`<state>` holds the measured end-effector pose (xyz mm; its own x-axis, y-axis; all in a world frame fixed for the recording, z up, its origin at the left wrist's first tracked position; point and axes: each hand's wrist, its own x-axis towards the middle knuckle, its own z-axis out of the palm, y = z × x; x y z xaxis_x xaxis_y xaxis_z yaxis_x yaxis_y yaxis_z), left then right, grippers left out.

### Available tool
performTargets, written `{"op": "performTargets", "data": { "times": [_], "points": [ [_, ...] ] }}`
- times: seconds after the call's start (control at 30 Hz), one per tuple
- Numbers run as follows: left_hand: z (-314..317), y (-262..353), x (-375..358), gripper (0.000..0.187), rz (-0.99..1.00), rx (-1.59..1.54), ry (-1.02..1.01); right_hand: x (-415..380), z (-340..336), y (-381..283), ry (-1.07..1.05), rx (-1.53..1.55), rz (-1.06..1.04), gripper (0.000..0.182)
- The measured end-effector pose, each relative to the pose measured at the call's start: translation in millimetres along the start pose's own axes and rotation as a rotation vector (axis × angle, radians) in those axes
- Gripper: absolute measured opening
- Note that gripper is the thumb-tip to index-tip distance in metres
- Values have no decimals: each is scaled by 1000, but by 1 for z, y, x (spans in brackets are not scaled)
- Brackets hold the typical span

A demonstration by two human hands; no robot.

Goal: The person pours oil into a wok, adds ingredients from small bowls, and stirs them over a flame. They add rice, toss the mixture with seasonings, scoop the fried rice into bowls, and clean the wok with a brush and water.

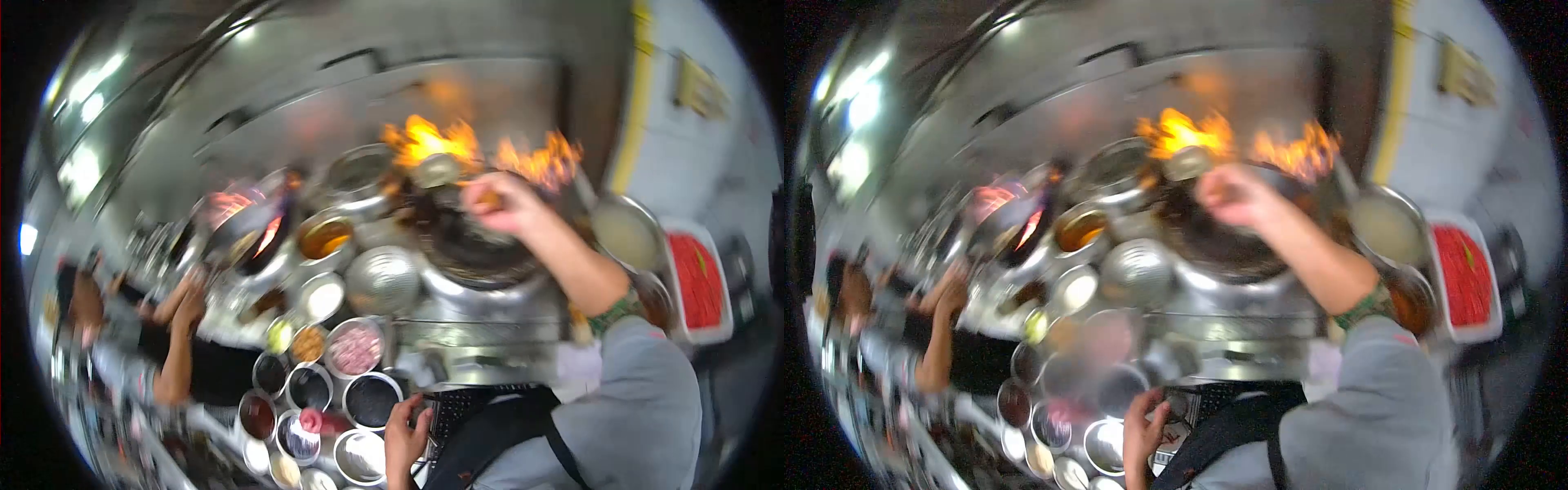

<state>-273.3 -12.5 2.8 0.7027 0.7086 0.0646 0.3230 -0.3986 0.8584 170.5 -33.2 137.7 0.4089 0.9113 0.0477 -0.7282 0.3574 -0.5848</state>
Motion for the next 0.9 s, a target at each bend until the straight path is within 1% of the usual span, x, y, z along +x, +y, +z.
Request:
{"op": "performTargets", "data": {
  "times": [0.03, 0.07, 0.13, 0.17, 0.2, 0.23, 0.27, 0.33, 0.4, 0.43, 0.5, 0.53, 0.57, 0.63, 0.67, 0.73, 0.77, 0.87, 0.9],
  "points": [
    [1, 12, 10, 31, 34, -64, -99, -14, -6, 5, 52, 114, 70, 3],
    [6, 32, 18, 29, -54, -221, -219, -28, -18, 19, 25, -17, -106, 7],
    [27, 23, 46, 34, -15, -612, -425, -55, -17, 34, 244, 8, 10, 15],
    [42, 25, 61, 38, -79, -707, -495, -70, -14, 41, 346, 37, 39, 16],
    [56, 32, 77, 42, -143, -793, -542, -82, -11, 49, 426, 70, 79, 17],
    [68, 45, 90, 54, -182, -812, -570, -90, -19, 59, 402, 149, 81, 17],
    [78, 61, 102, 56, -199, -874, -600, -98, -28, 69, 375, 233, 83, 17],
    [97, 87, 126, 61, -243, -1032, -672, -131, -8, 82, 476, 141, 47, 17],
    [116, 100, 149, 66, -312, -1229, -742, -181, -5, 82, 204, -176, 83, 22],
    [122, 105, 156, 67, -358, -1349, -768, -208, -13, 71, 22, -611, 225, 33],
    [121, 108, 170, 70, -426, -1504, -785, -239, -59, 61, -274, -1381, 533, 43],
    [119, 106, 178, 68, -462, -1556, -765, -262, -90, 71, 28, -1696, 521, 47],
    [112, 99, 184, 65, -487, -1563, -725, -288, -121, 89, 358, -1985, 497, 51],
    [100, 89, 194, 62, -519, -1519, -656, -324, -165, 100, 732, -1792, 526, 61],
    [94, 100, 188, 59, -483, -1410, -593, -335, -169, 102, 805, -1801, 476, 66],
    [79, 89, 197, 54, -433, -1231, -586, -353, -164, 112, 923, -1806, 392, 76],
    [75, 93, 199, 48, -513, -1166, -397, -353, -170, 114, 945, -1731, 419, 86],
    [45, 89, 221, 54, -351, -584, -588, -350, -182, 111, 983, -1638, 398, 89],
    [40, 85, 233, 62, -301, -367, -639, -348, -178, 108, 996, -1600, 447, 86]
  ]
}}
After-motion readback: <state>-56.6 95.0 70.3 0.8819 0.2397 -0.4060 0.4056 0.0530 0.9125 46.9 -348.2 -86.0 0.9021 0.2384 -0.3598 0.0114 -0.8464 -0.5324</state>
